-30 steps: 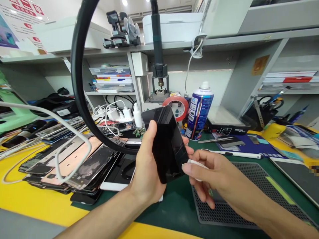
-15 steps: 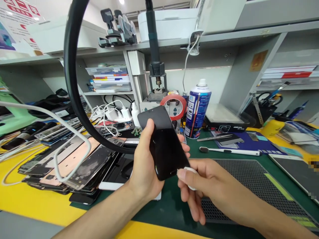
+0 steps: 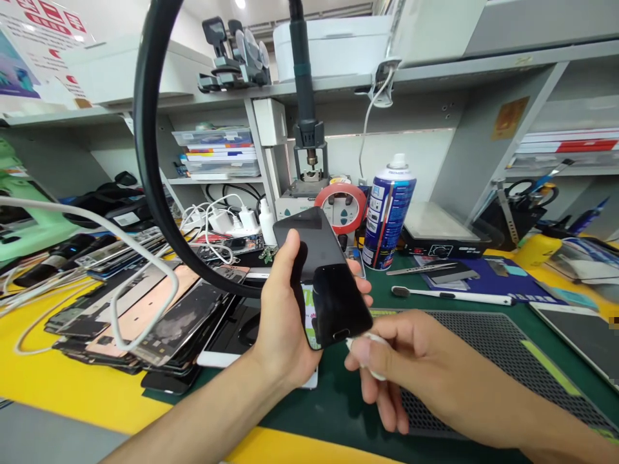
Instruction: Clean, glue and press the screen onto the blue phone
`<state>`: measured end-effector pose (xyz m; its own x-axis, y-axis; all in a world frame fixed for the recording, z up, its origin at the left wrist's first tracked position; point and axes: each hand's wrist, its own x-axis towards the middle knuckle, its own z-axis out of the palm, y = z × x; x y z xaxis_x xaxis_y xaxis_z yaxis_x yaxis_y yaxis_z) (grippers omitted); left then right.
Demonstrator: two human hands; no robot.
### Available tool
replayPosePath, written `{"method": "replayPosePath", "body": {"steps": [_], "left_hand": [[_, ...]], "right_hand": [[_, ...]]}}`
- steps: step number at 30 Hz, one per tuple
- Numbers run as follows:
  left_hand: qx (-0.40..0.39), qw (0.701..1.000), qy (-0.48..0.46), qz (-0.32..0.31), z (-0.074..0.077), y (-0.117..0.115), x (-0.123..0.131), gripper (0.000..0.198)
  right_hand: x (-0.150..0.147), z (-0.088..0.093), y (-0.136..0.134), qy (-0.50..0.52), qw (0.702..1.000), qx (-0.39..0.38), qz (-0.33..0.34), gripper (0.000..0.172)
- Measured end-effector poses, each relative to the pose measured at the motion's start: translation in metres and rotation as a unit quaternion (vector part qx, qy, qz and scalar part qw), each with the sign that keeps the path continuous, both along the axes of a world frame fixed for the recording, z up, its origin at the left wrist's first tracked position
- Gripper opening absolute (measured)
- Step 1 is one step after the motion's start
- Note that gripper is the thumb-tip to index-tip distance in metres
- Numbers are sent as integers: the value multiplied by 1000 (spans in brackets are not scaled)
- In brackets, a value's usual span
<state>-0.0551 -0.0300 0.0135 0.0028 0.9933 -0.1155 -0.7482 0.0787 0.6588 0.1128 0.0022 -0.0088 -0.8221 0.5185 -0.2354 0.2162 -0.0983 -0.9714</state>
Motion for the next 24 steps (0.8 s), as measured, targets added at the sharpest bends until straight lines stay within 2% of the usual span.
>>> {"method": "replayPosePath", "body": {"steps": [4, 9, 13, 19, 24], "left_hand": [[-8, 1000, -2, 7, 0, 1, -2, 64], [5, 1000, -20, 3, -3, 2, -5, 62], [24, 999, -44, 9, -8, 5, -4, 55], [5, 997, -71, 33, -7, 7, 1, 51], [-20, 997, -77, 8, -9, 7, 3, 55]], "right_hand": [[-3, 3, 1, 24, 999, -24, -37, 50], [-9, 0, -1, -3, 995, 34, -96, 58], [-15, -4, -4, -9, 991, 61, -120, 54], [-20, -13, -9, -9, 986, 73, -152, 48], [-28, -22, -13, -19, 978, 94, -186, 41]]}}
